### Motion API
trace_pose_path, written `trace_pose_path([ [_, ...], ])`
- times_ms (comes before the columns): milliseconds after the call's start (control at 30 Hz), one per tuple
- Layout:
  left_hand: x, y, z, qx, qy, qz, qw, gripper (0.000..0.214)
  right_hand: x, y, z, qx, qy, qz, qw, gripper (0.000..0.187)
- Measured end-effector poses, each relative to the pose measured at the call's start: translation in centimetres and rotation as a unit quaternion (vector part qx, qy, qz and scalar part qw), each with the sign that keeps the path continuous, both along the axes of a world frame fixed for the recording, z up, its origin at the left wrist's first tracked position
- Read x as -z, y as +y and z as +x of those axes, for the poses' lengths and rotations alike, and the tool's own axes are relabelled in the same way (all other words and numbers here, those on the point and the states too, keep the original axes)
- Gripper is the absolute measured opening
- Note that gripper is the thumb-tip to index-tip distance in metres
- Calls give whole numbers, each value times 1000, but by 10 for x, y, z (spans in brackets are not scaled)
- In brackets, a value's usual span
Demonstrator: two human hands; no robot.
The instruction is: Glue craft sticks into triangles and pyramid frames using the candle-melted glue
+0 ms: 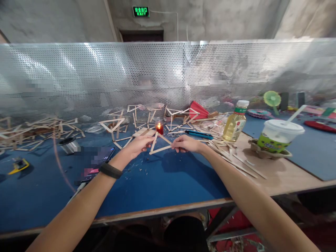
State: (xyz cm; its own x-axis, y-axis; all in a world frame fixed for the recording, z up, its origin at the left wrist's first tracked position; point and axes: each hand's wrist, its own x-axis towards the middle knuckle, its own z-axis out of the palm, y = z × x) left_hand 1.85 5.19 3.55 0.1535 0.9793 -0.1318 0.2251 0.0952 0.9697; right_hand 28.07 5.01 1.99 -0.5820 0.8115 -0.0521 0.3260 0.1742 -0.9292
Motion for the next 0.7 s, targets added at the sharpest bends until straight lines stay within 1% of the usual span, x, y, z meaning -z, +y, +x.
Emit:
trace_pose_path([
  [100,-1,0,-1,22,42,-5,999,28,1,3,3,36,24,8,999,35],
  [200,-2,1,-3,40,59,-4,997,28,2,7,8,63,23,17,998,34],
  [367,-7,-2,-6,77,52,-25,995,36,3,12,16,59,-10,19,998,36],
  [433,-9,-4,-7,86,65,-33,994,32,4,12,18,59,-21,17,998,39],
  [533,-10,-4,-9,102,96,-37,989,22,5,14,19,69,-23,17,997,49],
  [600,-9,-3,-10,122,107,-51,986,19,7,16,21,82,-30,36,996,56],
  [700,-8,2,-13,133,121,-81,980,17,10,21,27,118,-94,116,982,61],
])
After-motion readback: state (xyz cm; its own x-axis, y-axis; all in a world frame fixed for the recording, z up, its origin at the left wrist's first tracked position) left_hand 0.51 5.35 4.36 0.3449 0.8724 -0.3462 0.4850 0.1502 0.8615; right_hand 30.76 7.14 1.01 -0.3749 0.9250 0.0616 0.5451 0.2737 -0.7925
